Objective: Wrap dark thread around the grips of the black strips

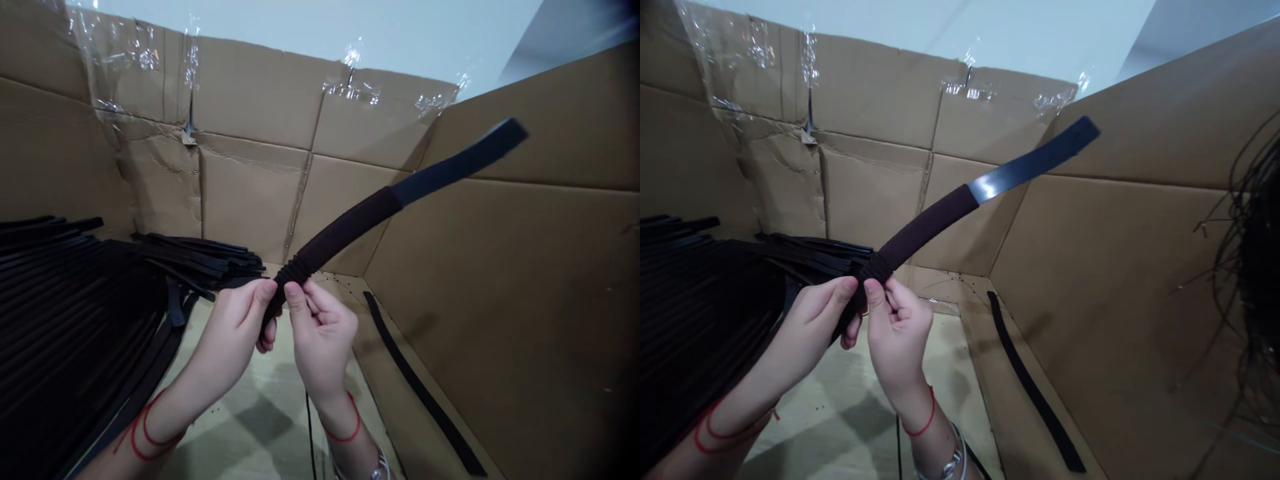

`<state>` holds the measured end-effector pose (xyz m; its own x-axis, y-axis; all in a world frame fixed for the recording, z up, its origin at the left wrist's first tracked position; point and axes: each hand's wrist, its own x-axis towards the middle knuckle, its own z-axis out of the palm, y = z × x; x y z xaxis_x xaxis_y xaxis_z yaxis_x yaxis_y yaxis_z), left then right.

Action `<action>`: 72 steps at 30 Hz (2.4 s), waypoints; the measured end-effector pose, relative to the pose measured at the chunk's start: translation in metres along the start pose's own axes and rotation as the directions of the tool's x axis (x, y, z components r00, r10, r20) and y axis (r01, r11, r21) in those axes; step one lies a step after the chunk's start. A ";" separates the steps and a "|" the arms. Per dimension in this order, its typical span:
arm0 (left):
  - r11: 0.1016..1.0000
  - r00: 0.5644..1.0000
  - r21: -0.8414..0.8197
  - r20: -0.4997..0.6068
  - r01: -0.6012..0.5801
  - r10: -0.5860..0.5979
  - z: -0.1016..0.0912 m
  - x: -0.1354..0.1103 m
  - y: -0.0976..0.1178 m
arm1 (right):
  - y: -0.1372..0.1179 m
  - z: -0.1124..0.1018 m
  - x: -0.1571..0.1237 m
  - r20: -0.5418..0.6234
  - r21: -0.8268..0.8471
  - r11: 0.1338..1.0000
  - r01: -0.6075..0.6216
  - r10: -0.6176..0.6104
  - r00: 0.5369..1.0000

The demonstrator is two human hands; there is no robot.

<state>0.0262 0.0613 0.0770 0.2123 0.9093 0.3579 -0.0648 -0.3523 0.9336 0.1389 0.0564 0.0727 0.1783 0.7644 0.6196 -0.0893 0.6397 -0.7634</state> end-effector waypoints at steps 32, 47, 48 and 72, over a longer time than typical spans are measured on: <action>0.670 0.800 -0.593 0.600 0.446 -0.001 -0.004 -0.005 -0.006 | -0.030 -0.002 -0.008 0.045 0.270 0.939 -0.215 0.210 0.977; 0.783 0.705 -0.355 0.694 0.511 -0.145 0.000 -0.002 -0.013 | -0.021 -0.014 -0.002 -0.018 0.198 0.977 -0.077 0.082 0.996; 0.783 0.704 -0.360 0.697 0.507 -0.136 -0.001 -0.002 -0.013 | -0.019 -0.015 -0.001 -0.012 0.200 0.977 -0.077 0.081 0.997; 0.750 0.783 -0.489 0.618 0.446 -0.063 -0.011 -0.007 -0.005 | -0.018 -0.019 -0.001 0.163 0.210 0.947 -0.243 0.211 0.964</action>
<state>0.0141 0.0588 0.0702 0.7732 0.5976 0.2120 -0.4307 0.2496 0.8673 0.1589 0.0427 0.0827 -0.0069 0.8848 0.4660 -0.3333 0.4373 -0.8353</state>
